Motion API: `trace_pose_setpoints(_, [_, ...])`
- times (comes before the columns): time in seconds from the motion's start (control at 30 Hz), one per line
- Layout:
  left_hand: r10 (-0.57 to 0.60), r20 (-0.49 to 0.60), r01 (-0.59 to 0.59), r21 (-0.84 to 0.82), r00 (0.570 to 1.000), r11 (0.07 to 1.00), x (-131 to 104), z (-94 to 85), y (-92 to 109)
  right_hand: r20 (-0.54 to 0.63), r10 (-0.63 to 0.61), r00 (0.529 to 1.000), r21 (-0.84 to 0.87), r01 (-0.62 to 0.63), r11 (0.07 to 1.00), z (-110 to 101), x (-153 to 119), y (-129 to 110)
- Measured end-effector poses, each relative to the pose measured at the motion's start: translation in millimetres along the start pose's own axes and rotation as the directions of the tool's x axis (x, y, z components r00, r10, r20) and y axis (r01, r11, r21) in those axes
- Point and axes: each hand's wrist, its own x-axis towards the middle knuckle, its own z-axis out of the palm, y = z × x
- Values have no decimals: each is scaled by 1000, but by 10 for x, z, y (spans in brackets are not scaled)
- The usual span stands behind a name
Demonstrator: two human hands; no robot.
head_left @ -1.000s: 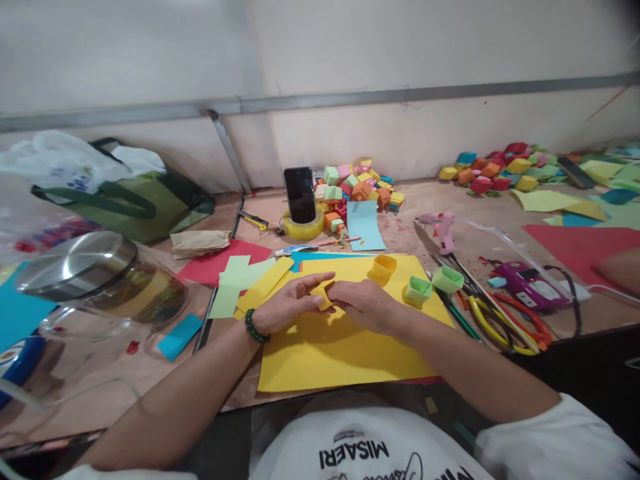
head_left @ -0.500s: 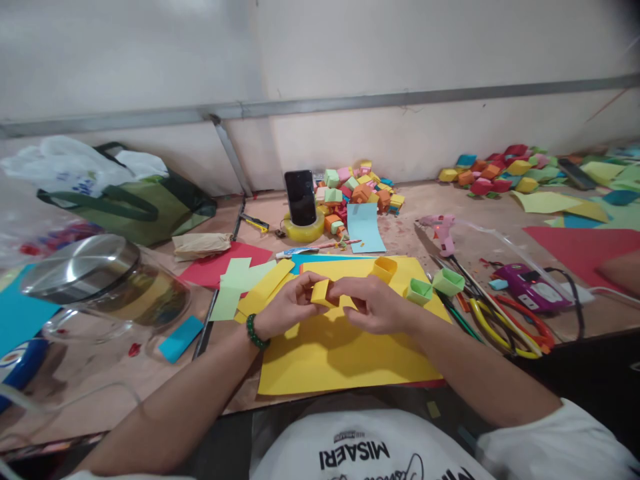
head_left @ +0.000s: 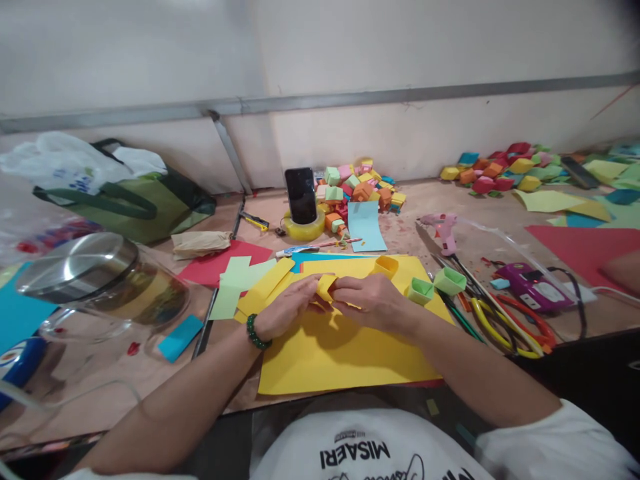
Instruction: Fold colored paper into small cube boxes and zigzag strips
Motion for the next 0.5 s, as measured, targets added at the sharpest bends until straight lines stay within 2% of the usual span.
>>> trace_pose_setpoints(0.1, [46,-54,-47,-27,998,999,3,49,-19,-45,88,995,60,-85,995,22,7,-46])
trace_pose_setpoints(0.2, [35,-53,-39,-81,998,996,-12,89,-17,-78,243,967,247,-217,945,93,20,-73])
trace_pose_setpoints(0.27, [6,-34,-11,-124,999,992,-20,95,-14,-65,303,951,358,-262,896,135,28,-77])
trace_pose_setpoints(0.37, [-23,-22,20,-134,999,991,-20,73,-19,-15,320,947,447,-280,850,157,28,-72])
trace_pose_setpoints(0.5, [-26,-30,27,25,999,999,-7,11,-21,77,247,966,399,-257,880,130,1,-67])
